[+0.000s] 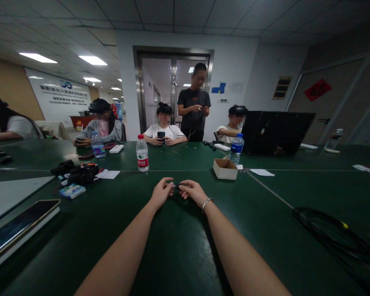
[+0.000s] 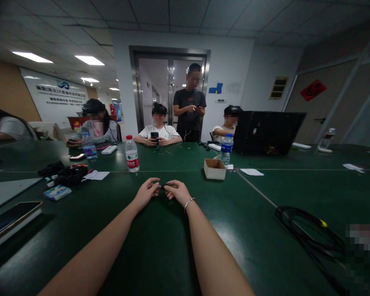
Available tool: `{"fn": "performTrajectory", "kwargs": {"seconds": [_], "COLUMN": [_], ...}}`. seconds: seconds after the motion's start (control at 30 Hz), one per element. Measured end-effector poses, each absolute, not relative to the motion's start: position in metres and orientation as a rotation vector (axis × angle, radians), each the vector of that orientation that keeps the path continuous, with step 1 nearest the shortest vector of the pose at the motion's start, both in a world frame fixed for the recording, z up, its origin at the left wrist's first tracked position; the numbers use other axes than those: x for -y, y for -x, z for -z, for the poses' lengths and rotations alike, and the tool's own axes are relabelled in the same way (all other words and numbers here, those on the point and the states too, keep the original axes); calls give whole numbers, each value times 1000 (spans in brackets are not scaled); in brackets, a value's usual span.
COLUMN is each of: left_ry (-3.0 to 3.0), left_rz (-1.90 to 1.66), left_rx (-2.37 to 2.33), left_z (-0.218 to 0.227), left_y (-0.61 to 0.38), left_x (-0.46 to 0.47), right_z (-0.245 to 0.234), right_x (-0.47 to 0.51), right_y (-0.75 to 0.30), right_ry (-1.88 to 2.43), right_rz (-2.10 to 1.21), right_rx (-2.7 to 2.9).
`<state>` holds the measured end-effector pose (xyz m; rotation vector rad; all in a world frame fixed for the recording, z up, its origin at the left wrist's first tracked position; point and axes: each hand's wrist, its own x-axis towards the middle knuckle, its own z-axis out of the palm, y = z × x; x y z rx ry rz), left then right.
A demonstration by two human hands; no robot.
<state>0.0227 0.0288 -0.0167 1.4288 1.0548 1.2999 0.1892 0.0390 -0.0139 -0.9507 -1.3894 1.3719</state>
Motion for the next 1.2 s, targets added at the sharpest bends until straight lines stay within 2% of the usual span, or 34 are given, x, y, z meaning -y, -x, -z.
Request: {"fn": "performTrajectory", "kwargs": {"seconds": [0.53, 0.77, 0.93, 1.03, 1.2], "left_ry": [-1406, -1382, -1413, -1452, -1344], "left_rz": [-1253, -1296, -1147, -1035, -840], "left_rx": [-981, -1028, -1009, -1166, -1483], "left_z": [13, -2, -24, -28, -24], "left_y": [-23, -27, -12, 17, 104], "left_x": [-24, -13, 28, 72, 137], "right_z": [15, 4, -2, -7, -51], "right_x": [-37, -13, 27, 70, 148], "right_y": [-188, -171, -141, -132, -171], "right_ry": [952, 954, 838, 925, 1188], "right_rz": [-1332, -1150, -1205, -1265, -851], "right_rx": [1420, 1492, 1468, 1684, 2184]}}
